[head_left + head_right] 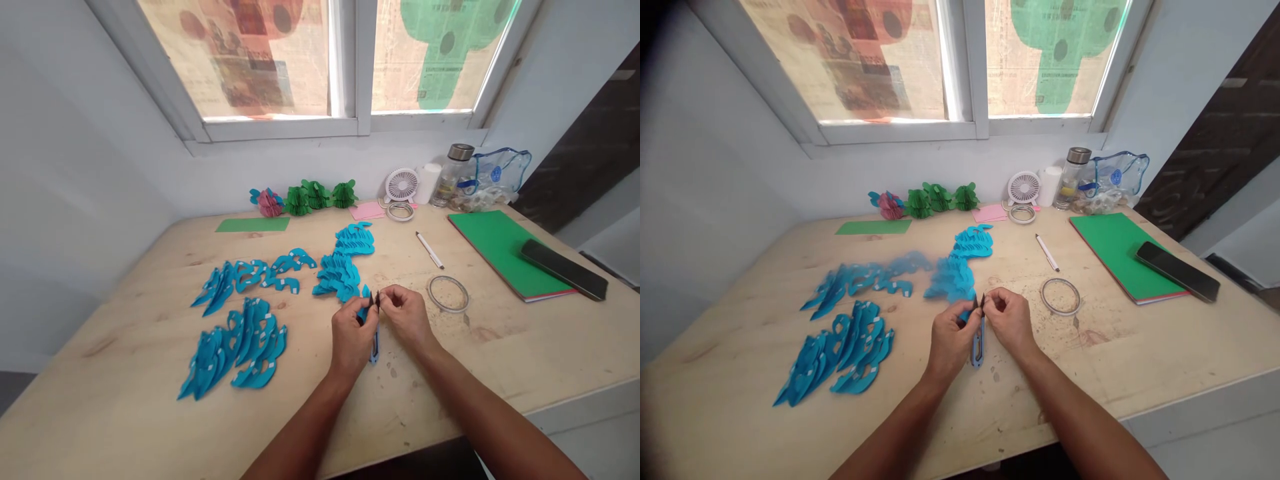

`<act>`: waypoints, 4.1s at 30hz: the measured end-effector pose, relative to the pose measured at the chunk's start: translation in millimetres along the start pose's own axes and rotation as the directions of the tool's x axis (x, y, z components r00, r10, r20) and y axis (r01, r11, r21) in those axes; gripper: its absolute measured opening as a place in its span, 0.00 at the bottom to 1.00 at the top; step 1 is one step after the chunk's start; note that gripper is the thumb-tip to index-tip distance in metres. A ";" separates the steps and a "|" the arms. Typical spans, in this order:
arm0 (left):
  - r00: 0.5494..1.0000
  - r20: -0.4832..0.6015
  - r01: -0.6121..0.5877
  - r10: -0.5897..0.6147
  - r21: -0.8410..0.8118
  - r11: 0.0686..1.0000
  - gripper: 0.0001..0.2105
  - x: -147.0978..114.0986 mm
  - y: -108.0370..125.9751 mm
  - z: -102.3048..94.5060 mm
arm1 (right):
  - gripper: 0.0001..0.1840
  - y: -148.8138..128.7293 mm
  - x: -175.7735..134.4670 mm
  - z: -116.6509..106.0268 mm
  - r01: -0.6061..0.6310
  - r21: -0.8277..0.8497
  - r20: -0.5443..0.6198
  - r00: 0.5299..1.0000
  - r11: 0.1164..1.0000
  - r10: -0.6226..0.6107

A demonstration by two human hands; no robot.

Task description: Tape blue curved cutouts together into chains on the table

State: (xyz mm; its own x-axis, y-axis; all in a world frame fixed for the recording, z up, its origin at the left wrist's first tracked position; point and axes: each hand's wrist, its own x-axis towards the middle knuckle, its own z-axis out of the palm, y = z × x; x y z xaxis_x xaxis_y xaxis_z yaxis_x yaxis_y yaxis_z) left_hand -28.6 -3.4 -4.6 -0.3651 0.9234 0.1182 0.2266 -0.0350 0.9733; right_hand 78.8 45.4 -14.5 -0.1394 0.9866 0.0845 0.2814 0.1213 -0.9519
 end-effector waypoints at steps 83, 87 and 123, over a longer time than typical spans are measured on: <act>0.994 0.035 0.108 -0.106 -0.062 0.992 0.08 3.0 2.3 -3.5 | 0.10 -3.1 -2.1 -6.8 -0.031 0.164 0.132 0.991 0.986 0.009; 0.993 0.037 0.111 -0.109 -0.058 0.992 0.08 3.3 3.5 -3.7 | 0.10 -1.4 -0.9 -5.9 -0.037 0.136 0.122 0.992 0.990 0.020; 0.974 0.033 0.228 -0.226 -0.194 0.954 0.08 5.0 0.2 -1.9 | 0.12 -7.4 -0.6 -7.2 -0.229 0.488 0.175 0.971 0.842 0.163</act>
State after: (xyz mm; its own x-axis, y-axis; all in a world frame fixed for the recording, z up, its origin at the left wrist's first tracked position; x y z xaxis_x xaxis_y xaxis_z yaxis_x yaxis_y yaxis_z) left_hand -32.1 0.5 -3.4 -0.3771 0.9195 -0.1111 -0.0418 0.1029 0.9938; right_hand 83.7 44.6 -5.5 -0.2561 0.9586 -0.1244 -0.1941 -0.1771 -0.9649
